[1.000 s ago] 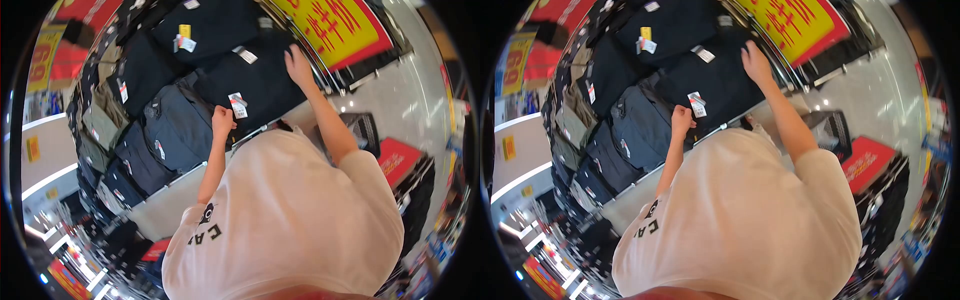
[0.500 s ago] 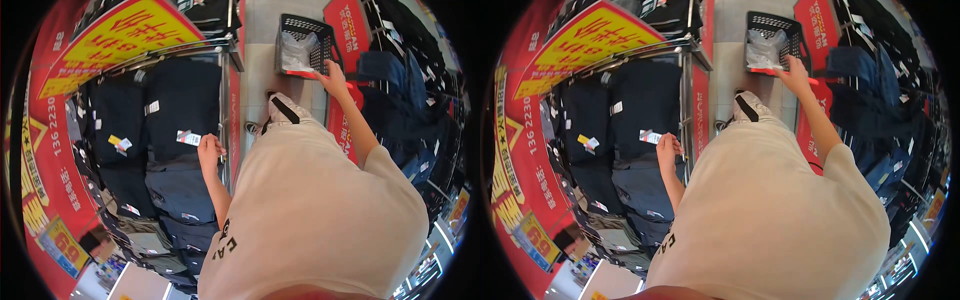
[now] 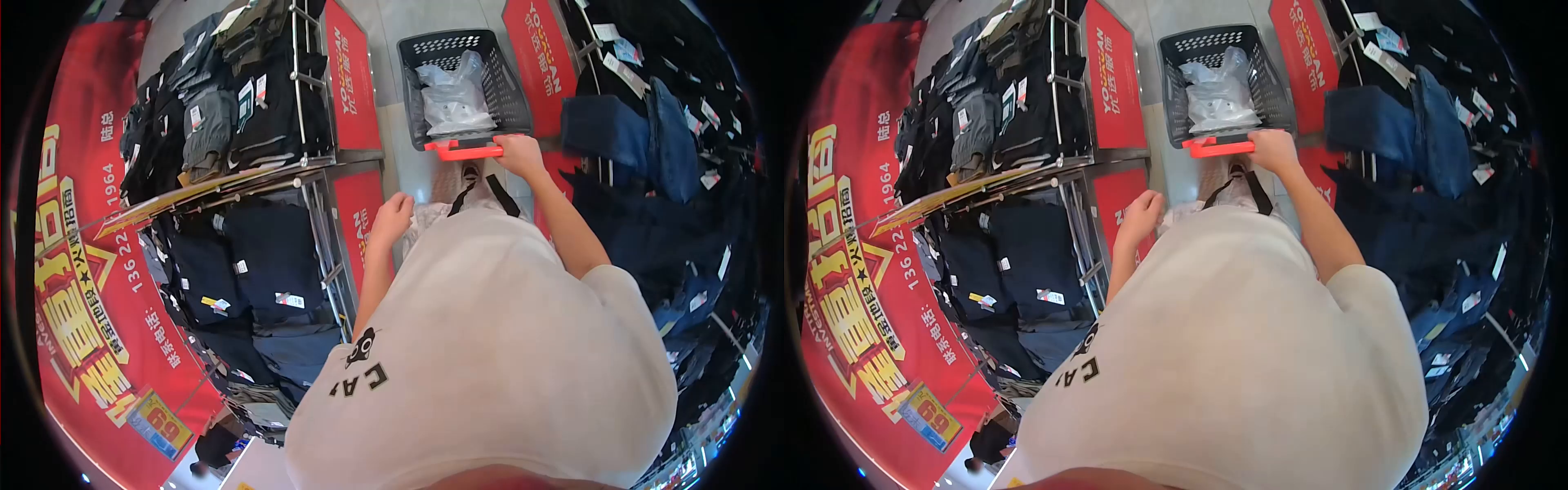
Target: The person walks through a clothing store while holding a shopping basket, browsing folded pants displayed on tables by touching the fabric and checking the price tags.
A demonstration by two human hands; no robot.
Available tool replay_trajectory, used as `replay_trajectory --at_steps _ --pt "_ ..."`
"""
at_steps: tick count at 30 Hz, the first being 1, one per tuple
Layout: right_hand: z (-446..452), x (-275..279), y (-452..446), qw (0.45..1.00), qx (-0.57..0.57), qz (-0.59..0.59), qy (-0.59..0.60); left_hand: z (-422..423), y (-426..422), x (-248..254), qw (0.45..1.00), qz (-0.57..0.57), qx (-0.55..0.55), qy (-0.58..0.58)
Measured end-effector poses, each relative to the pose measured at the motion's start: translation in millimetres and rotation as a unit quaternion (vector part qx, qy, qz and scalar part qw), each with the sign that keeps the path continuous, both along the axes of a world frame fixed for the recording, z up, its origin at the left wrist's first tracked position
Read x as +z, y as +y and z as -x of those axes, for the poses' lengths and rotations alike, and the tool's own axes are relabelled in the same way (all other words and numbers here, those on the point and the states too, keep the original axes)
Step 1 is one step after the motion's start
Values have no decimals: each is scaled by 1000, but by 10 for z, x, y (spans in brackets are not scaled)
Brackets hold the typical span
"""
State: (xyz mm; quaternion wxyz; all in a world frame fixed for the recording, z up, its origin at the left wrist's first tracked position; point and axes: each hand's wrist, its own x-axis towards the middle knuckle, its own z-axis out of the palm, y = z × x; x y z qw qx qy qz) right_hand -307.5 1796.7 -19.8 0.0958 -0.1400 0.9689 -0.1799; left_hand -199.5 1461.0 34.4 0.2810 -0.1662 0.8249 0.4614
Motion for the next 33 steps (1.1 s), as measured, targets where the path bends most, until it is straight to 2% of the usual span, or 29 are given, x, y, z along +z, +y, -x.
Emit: replay_trajectory --at_steps 1,3,4,7,9,10,11,12,13,15,16,18,19,21,23,25,30,33 --pt "142 11 18 1000 4 -2 -4 129 89 29 1000 2 5 2" --pt "428 33 58 1000 11 4 -11 373 196 91 993 -92 65 -23" --pt "554 11 72 1000 14 3 -2 454 186 42 993 -89 70 -22" --pt "944 1 68 1000 22 2 0 572 -68 -390 985 -115 112 -58" --pt "1257 31 63 999 34 -2 -2 484 -367 -759 967 -65 211 -130" --pt "1401 56 51 999 33 4 1 308 -689 -1214 987 45 104 -116" --pt "1557 82 27 999 30 9 6 125 -1007 -1655 983 156 -5 -100" --pt "1713 99 10 999 39 7 13 -1 -1185 -1867 968 90 112 -207" --pt "1878 119 -1 999 41 0 5 -46 -1253 -1959 925 18 224 -307" --pt "2221 124 -22 999 49 -9 4 198 -1004 -1424 938 55 179 -292" --pt "2367 122 -27 999 45 -5 5 182 -995 -1493 938 52 184 -289" --pt "2704 74 -40 999 39 -6 5 371 -1042 -1749 960 -31 214 -178" --pt "2875 104 -61 999 43 -5 12 668 -985 -1657 960 -33 217 -171" --pt "3236 167 -123 998 49 -31 -9 1420 -773 -1374 978 -5 115 -172" --pt "3606 194 -166 998 56 -20 3 2007 -724 -1509 982 -6 130 -135" --pt "4000 230 -208 998 50 -28 -2 2586 -632 -1411 945 -96 277 -146" --pt "4965 233 -336 997 72 -24 5 3917 -553 -1014 960 -81 241 -114" --pt "5616 149 -313 992 121 -20 25 4416 -567 -1075 960 -66 248 -113"
